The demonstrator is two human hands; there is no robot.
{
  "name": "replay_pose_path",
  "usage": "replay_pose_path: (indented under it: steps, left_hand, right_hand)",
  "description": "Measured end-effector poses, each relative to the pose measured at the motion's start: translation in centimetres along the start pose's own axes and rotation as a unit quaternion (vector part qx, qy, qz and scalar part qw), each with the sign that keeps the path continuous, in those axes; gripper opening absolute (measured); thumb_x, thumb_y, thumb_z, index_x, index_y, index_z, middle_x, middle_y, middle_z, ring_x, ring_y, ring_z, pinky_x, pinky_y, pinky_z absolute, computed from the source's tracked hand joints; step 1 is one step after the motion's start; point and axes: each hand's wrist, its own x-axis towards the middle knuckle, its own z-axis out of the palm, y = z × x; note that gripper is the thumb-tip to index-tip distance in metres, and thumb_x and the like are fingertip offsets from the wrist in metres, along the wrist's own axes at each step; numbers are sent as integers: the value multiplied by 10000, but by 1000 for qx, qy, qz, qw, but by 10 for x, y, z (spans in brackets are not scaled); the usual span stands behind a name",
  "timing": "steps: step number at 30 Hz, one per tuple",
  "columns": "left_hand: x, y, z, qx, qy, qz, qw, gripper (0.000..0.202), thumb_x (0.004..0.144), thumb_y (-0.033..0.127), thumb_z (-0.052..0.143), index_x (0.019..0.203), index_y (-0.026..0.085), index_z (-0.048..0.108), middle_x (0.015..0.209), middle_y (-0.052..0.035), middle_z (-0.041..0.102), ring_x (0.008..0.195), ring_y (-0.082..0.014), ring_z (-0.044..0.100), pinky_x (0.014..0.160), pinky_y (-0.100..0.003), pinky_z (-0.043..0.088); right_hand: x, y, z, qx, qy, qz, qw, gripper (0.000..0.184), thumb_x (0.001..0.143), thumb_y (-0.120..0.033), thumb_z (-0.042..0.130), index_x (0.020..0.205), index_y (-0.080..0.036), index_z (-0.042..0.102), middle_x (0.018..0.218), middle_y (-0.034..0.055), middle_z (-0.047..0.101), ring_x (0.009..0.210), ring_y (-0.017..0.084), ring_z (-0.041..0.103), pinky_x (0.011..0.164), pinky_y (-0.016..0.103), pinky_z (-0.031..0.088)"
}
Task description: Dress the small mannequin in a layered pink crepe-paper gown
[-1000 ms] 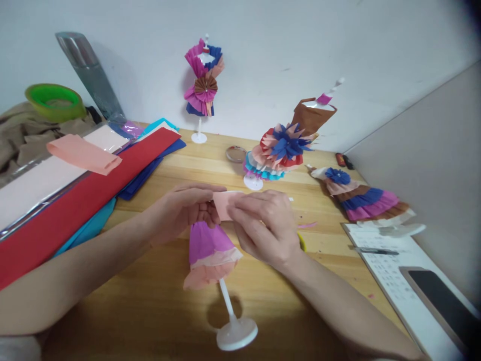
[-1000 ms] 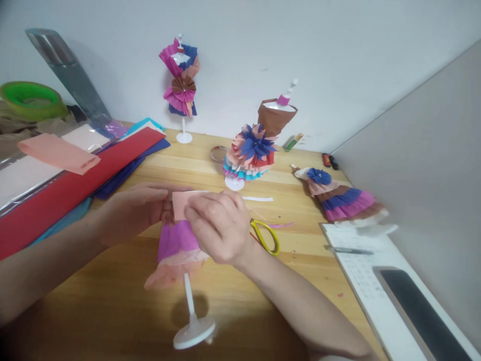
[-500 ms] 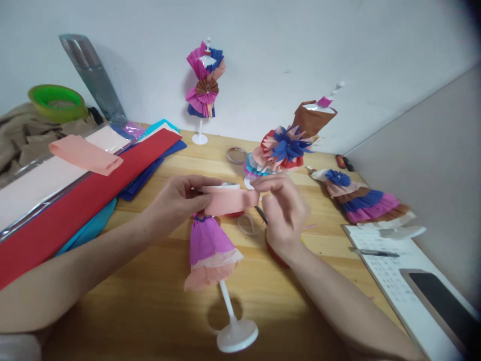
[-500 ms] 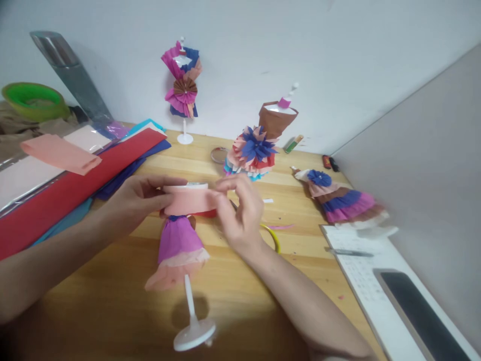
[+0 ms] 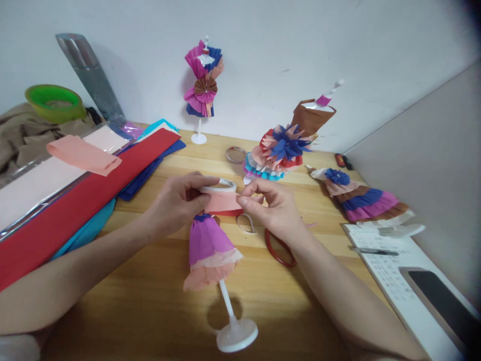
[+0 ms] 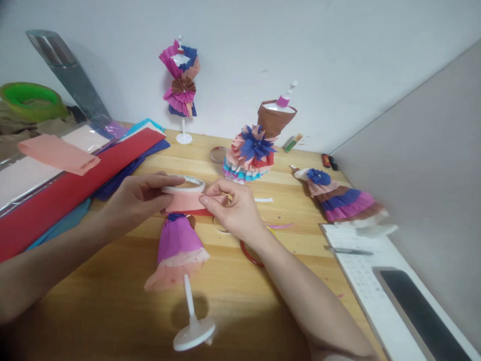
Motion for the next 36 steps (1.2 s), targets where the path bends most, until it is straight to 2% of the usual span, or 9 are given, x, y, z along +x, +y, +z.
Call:
replay_pose_path:
  steps: [4, 7, 12, 16, 19, 26, 31, 33, 36]
  left_hand:
    - [2, 0, -5, -147, -44, -116, 981, 367, 683, 233, 680, 1031, 124, 724, 769, -59, 688, 688, -168, 627, 622, -279, 487]
    - [3, 1, -6, -246, -62, -141, 957, 354, 718, 282, 622, 1007, 103, 723, 835, -123, 719, 762, -228, 667, 660, -333, 511]
    - [1, 5, -2, -187, -7, -144, 972, 300, 740, 231, 619, 997, 118, 725, 835, -91, 717, 751, -192, 651, 653, -298, 512]
    - [-1, 4, -2, -69, -4, -57, 996, 339, 720, 177, 558, 999, 175, 751, 908, -51, 692, 822, -169, 611, 728, -284, 497]
    - [0, -1, -3, -5, -14, 15, 1000, 383, 708, 159, 539, 1027, 203, 748, 941, -41, 661, 889, -173, 588, 755, -277, 481]
    - [-1, -15, 3, -10, -40, 20, 999, 416, 722, 170, 591, 1127, 186, 685, 1031, -52, 610, 895, -176, 590, 773, -307, 489]
    - [-2, -15, 1, 46, -43, 82, 995, 439, 740, 115, 545, 1148, 210, 676, 1062, -58, 612, 945, -187, 566, 789, -303, 473]
    - [-2, -16, -1, 77, -44, 109, 990, 460, 757, 80, 494, 1156, 224, 672, 1063, -52, 618, 1016, -202, 556, 856, -322, 456]
    - [-2, -18, -1, 110, -54, 137, 983, 448, 798, 68, 456, 1153, 240, 669, 1067, -47, 630, 1078, -208, 544, 958, -351, 412]
  right_hand:
    - [-7, -12, 3, 13, -1, 10, 1000, 265, 766, -385, 682, 625, -197, 559, 559, -24, 515, 493, 97, 427, 449, 237, 334]
    - [-11, -16, 5, 24, 20, 1, 1000, 285, 774, -404, 689, 620, -207, 553, 578, -12, 520, 527, 112, 465, 441, 237, 362]
    - [-12, -18, 4, -23, -1, -26, 999, 217, 804, -376, 664, 691, -204, 597, 659, 10, 593, 600, 131, 543, 490, 240, 433]
    - [-9, -19, 0, -51, -39, -34, 997, 188, 802, -371, 639, 816, -184, 645, 720, 22, 641, 678, 153, 597, 571, 258, 476]
    - [-7, -20, -3, -41, -74, -28, 996, 280, 830, -455, 596, 784, -183, 644, 701, 20, 640, 653, 152, 590, 556, 257, 457]
    - [-5, -13, -10, 8, -152, -7, 988, 482, 842, -644, 511, 871, -205, 710, 812, 49, 699, 755, 197, 644, 608, 284, 497]
    - [-2, -5, -29, 87, -246, 9, 965, 641, 838, -730, 407, 975, -194, 730, 933, 75, 729, 860, 237, 676, 730, 356, 536]
    - [-1, -2, -35, 138, -242, 19, 960, 729, 833, -768, 338, 1024, -183, 729, 969, 93, 732, 935, 263, 679, 796, 400, 537]
    - [0, -3, -32, 117, -201, 28, 972, 625, 842, -711, 429, 995, -189, 739, 951, 84, 735, 985, 266, 671, 850, 403, 531]
